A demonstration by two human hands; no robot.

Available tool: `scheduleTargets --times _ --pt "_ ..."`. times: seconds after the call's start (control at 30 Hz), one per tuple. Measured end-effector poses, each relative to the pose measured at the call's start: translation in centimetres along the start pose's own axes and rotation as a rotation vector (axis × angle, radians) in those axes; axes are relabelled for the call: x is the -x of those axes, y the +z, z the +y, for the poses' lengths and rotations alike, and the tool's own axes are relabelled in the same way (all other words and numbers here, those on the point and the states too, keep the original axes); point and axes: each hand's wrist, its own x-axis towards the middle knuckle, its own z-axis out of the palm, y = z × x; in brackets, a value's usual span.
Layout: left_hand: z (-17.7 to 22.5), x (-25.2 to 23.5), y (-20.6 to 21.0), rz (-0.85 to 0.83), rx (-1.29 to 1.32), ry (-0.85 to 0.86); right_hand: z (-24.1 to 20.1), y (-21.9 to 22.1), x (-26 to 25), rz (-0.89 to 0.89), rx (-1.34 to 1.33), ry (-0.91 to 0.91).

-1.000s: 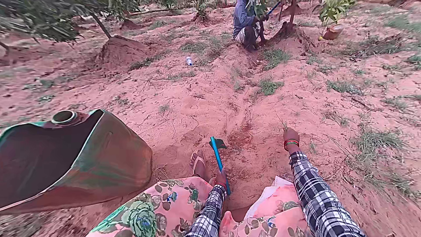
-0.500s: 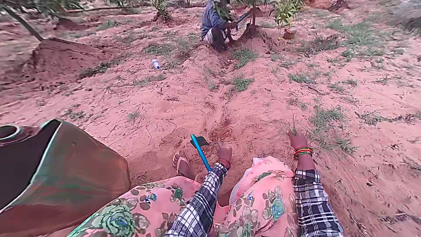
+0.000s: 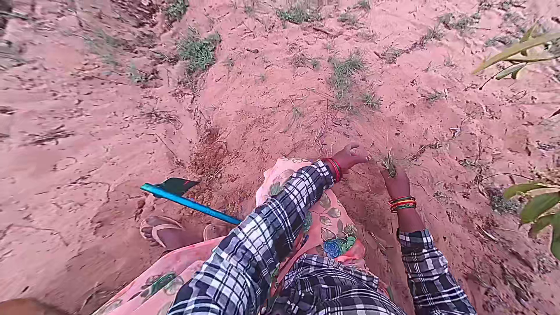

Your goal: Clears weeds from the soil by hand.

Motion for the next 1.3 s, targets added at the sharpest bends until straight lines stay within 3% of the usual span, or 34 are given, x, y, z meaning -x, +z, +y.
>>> scheduleTargets --times 0.07,0.17,0.23,0.33,0.43,0.5,0.57,0.67,0.87,0.93,1.0,1.17,1.3 --pt "-2.3 -0.8 0.7 -0.011 0.097 -0.077 -1.5 1.7 0.4 -0.02 -0.029 -0.089" --pt "-1.7 0.2 0.4 -0.017 0.248 -0.05 -5.1 4.7 0.4 -0.145 0.016 -0.29" --pt "-1.1 0.0 -0.9 0.154 0.415 -0.056 -8.1 5.6 0.1 -0.213 0.086 -0.405" --pt "0.2 -1.1 -5.7 0.493 0.623 -0.008 -10.1 5.4 -2.0 -0.195 -0.143 -0.562" --pt "1.1 -0.6 -10.3 0.679 0.822 0.167 -10.1 5.5 -4.7 -0.157 -0.298 -0.499" --pt "0.1 -0.8 -11.3 0.746 0.89 0.184 -9.5 6.8 -6.5 -0.182 -0.185 -0.364" --pt "-1.8 -1.6 -11.1 0.789 0.964 0.149 -8.7 9.1 -8.0 -0.319 0.015 -0.254" --pt "-3.0 -2.3 -11.4 0.816 0.967 0.162 -8.1 14.2 -8.1 -0.393 0.209 -0.203" --pt "-2.7 -2.1 -11.5 0.686 0.725 0.147 -8.8 18.7 -4.4 -0.436 0.348 -0.374" --pt "-2.7 -2.1 -11.4 0.65 0.672 0.14 -6.7 17.9 -4.8 -0.391 0.433 -0.448" --pt "-2.6 -1.9 -11.1 0.602 0.585 0.141 -3.8 15.9 -5.8 -0.342 0.485 -0.403" --pt "-2.1 -1.2 -10.7 0.519 0.423 0.176 4.7 6.7 -7.7 -0.245 0.563 -0.122" --pt "-2.0 -0.9 -10.6 0.521 0.385 0.164 10.5 -0.2 -6.5 -0.271 0.607 0.133"
